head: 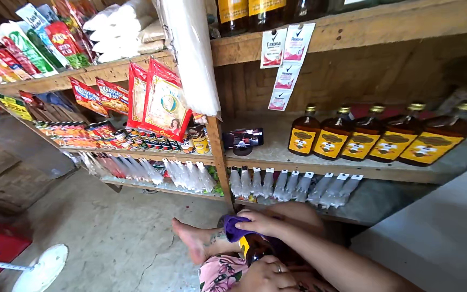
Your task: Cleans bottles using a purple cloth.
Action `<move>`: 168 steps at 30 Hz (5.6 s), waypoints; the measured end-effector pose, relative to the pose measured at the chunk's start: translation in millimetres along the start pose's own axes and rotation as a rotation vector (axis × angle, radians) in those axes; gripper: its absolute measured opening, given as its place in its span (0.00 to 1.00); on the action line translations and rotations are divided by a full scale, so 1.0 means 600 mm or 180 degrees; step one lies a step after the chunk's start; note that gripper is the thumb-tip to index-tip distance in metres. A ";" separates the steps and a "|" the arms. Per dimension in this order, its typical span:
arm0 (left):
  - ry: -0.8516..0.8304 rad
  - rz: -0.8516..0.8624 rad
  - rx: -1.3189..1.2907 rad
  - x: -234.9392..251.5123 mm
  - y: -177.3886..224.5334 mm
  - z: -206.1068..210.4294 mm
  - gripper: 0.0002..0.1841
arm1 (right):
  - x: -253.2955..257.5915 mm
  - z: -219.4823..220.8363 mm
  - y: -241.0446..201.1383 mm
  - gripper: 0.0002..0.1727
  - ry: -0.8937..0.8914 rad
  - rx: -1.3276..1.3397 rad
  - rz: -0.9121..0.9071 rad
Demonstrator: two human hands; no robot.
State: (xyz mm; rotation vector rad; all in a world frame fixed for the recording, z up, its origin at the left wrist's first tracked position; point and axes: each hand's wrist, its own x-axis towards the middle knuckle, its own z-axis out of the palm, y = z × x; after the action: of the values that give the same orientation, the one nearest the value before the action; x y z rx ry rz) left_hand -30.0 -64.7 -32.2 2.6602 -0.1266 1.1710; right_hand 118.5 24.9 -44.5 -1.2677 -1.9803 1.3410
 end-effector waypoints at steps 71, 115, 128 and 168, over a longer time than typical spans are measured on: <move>0.1339 -0.0813 -0.0748 -0.013 -0.095 -0.094 0.12 | -0.054 0.031 -0.022 0.25 0.0999 0.0687 -0.1426; 0.1311 -0.2636 -0.1213 -0.028 -0.153 -0.131 0.50 | 0.001 -0.011 -0.100 0.42 0.2365 0.0785 -0.1809; -0.0232 -0.2951 -0.1756 -0.077 -0.185 -0.067 0.47 | -0.083 -0.067 -0.029 0.36 0.2095 0.2277 -0.1925; 0.0761 -0.3109 -0.0730 -0.113 -0.125 0.034 0.52 | -0.063 0.002 -0.057 0.61 0.2383 0.1550 -0.0704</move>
State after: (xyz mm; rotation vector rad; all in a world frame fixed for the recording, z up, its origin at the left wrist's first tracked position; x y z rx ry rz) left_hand -48.3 2.0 -108.8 1.9092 0.9037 0.9975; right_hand 121.0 -12.2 -9.4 -1.0563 -1.1481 0.9535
